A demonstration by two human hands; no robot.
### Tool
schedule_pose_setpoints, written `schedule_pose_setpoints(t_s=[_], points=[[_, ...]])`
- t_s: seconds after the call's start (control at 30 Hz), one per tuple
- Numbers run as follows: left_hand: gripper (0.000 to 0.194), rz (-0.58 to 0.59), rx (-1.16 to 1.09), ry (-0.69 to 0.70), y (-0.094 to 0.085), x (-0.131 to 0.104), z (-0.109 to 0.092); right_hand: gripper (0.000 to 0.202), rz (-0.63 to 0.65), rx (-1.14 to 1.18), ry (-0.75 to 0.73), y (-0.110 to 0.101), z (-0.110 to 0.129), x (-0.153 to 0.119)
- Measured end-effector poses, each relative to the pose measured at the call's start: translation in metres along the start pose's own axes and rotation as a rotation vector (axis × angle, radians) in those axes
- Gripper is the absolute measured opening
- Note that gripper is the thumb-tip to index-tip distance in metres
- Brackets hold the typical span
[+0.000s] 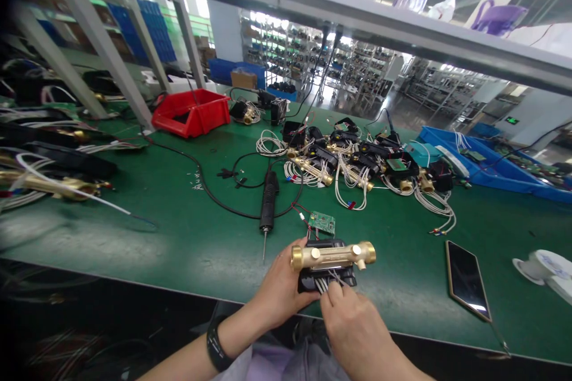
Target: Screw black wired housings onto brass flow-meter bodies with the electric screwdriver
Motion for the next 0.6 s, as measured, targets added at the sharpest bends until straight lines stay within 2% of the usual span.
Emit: schedule_pose_setpoints(t_s=[0.13,0.23,0.33,0.5,0.6], points=[[0.099,0.009,-0.004,-0.008,-0.001,0.001,-0.002,0.021,-0.078,-0.098,-0.025,0.005,0.018,-0.009],[0.095,0.018,0.008,0.003,-0.001,0.002,-0.003,0.022,-0.12,-0.117,-0.013,0.007,0.021,-0.015],[0.093,0.014,0.008,0.02,-0.002,0.002,-0.004,0.033,-0.14,-0.199,-0.04,0.009,0.025,-0.019],[0.089,0.044,0.026,0.058,-0.006,0.004,-0.009,0.036,-0.133,-0.267,-0.029,0.01,0.029,-0.02],[0.079,0.08,0.038,0.045,-0.006,0.005,-0.012,0.039,-0.109,-0.245,-0.025,0.011,0.03,-0.022]])
Point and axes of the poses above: each hand's wrist, its own x-axis towards the middle knuckle, its own y-axis out of the palm, z = x × y, the point moved 7 cm from there along x, towards the middle knuckle, and after that the axes turned 12 degrees about y, right-handed, at the moved point
